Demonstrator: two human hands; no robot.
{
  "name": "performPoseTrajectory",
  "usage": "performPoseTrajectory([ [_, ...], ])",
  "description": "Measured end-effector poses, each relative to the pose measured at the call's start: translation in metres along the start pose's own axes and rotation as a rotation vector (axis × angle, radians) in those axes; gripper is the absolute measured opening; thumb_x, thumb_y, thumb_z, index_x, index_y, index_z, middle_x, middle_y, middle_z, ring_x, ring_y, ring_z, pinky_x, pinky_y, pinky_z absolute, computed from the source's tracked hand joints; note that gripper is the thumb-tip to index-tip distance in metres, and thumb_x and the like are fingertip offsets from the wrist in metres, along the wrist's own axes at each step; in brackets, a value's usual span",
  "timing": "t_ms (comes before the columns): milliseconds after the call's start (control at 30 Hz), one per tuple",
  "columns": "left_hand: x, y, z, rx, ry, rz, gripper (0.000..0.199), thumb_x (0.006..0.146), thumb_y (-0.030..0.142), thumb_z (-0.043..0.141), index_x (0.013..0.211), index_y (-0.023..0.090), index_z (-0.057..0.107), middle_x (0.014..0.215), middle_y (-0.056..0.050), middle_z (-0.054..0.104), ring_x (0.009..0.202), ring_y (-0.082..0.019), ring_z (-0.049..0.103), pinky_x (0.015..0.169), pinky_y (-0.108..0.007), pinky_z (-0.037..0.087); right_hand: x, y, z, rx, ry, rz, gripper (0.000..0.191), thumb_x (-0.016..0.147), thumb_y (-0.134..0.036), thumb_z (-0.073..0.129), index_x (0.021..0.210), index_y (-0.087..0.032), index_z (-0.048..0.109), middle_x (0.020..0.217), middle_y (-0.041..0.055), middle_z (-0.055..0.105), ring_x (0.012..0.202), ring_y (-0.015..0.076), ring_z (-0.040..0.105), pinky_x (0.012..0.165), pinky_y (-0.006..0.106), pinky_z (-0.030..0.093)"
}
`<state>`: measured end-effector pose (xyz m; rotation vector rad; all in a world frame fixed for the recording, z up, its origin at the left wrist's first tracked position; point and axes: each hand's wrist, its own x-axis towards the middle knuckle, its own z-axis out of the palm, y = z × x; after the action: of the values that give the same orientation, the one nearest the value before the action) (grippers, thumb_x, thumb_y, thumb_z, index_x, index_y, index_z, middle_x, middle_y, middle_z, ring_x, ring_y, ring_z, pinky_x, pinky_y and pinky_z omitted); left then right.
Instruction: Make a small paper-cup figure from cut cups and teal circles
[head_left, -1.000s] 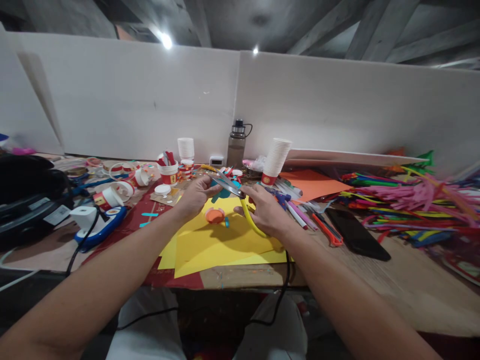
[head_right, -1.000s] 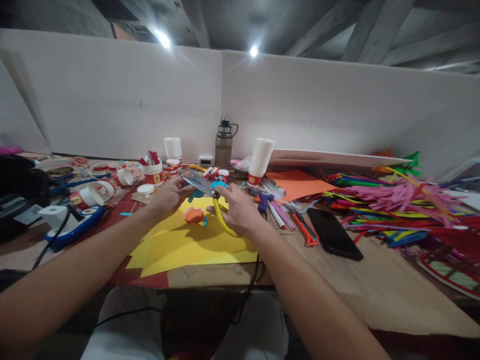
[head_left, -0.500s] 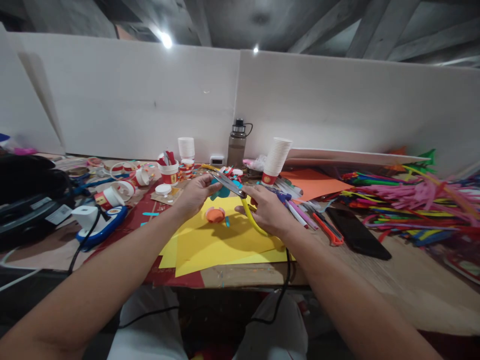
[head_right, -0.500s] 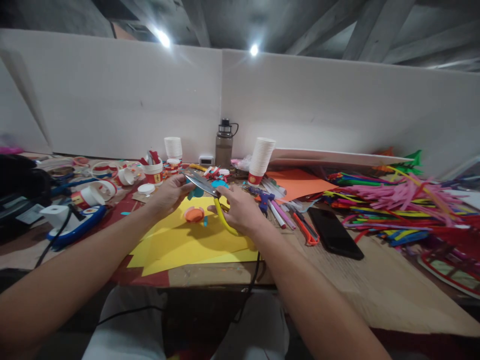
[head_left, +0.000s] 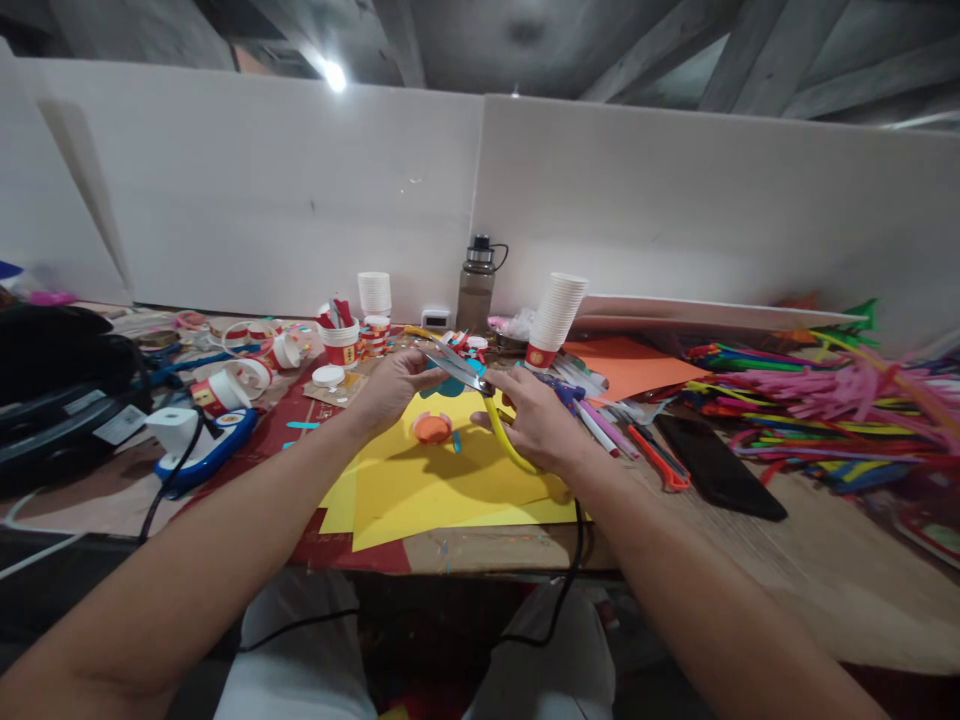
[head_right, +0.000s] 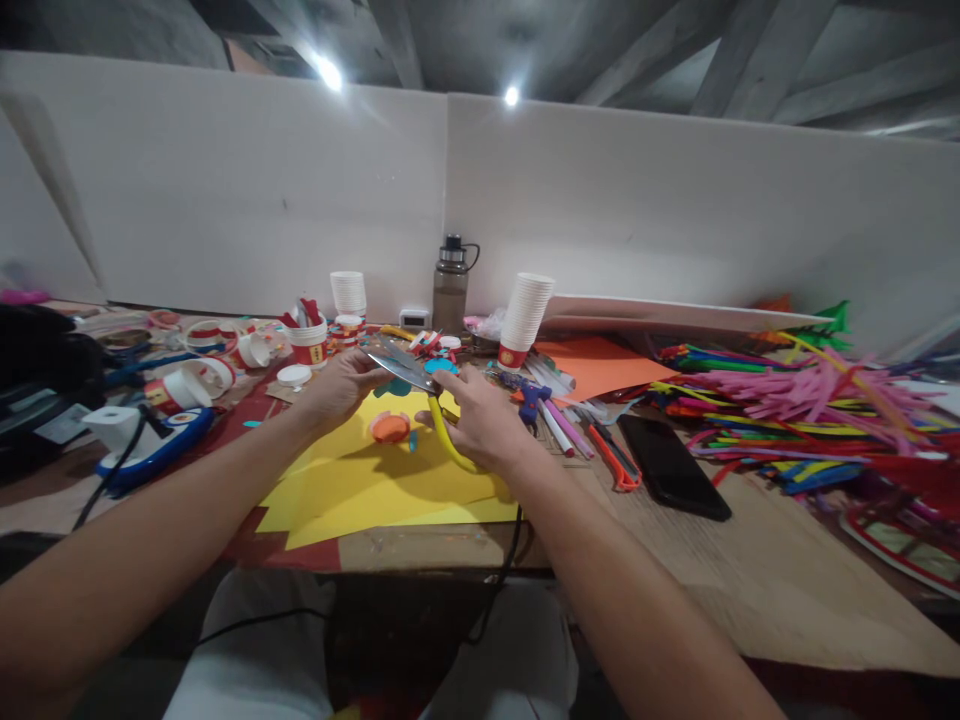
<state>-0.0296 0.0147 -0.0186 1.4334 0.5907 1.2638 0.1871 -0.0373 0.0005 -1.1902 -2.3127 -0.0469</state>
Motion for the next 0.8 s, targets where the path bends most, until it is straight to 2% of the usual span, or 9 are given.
performPoseTrajectory([
  [100,0.0,0.003,0.0,0.009,-0.004,-0.013,0.025,0.068,0.032,0.081,0.087,0.016,0.076,0.076,-0.005,0.07,0.065,-0.012,0.059,0.063,-0.025,0.044,0.0,-0.001,-0.002,-0.012,-0.012,0.008,0.051,0.086,-0.057,0.056,0.12,-0.019,0.059,0.09,0.0071,0.052,0.074,0.0183,0.051,0.07,0.03,0.041],
  [300,-0.002,0.012,0.0,0.048,-0.026,-0.023,0.021,0.068,0.031,0.081,0.082,0.017,0.075,0.067,-0.003,0.068,0.059,-0.011,0.055,0.06,-0.024,0.041,0.0,0.001,-0.003,-0.053,-0.01,-0.003,0.055,0.086,-0.057,0.057,0.123,-0.017,0.059,0.091,0.0092,0.055,0.074,0.0195,0.052,0.07,0.031,0.041],
  [500,-0.002,0.0,-0.003,-0.025,-0.002,-0.026,0.028,0.068,0.034,0.081,0.088,0.015,0.075,0.081,-0.005,0.071,0.069,-0.011,0.059,0.066,-0.024,0.043,0.0,0.002,-0.001,-0.052,0.015,-0.004,0.052,0.087,-0.056,0.057,0.121,-0.016,0.06,0.089,0.0084,0.055,0.073,0.0186,0.051,0.069,0.03,0.041],
  [633,0.0,-0.004,-0.004,-0.05,0.039,-0.041,0.028,0.067,0.032,0.082,0.088,0.014,0.075,0.08,-0.005,0.071,0.071,-0.013,0.06,0.072,-0.027,0.045,0.0,0.001,-0.001,-0.058,0.019,0.003,0.05,0.086,-0.054,0.059,0.12,-0.017,0.059,0.091,0.0079,0.054,0.074,0.0184,0.051,0.068,0.029,0.04],
  [800,-0.001,-0.001,-0.004,0.044,0.006,-0.045,0.023,0.067,0.031,0.081,0.082,0.014,0.076,0.077,-0.005,0.071,0.069,-0.014,0.06,0.073,-0.029,0.046,-0.001,0.0,-0.002,-0.052,0.003,0.011,0.049,0.086,-0.052,0.059,0.122,-0.019,0.057,0.1,0.0094,0.053,0.082,0.0201,0.054,0.072,0.031,0.043],
])
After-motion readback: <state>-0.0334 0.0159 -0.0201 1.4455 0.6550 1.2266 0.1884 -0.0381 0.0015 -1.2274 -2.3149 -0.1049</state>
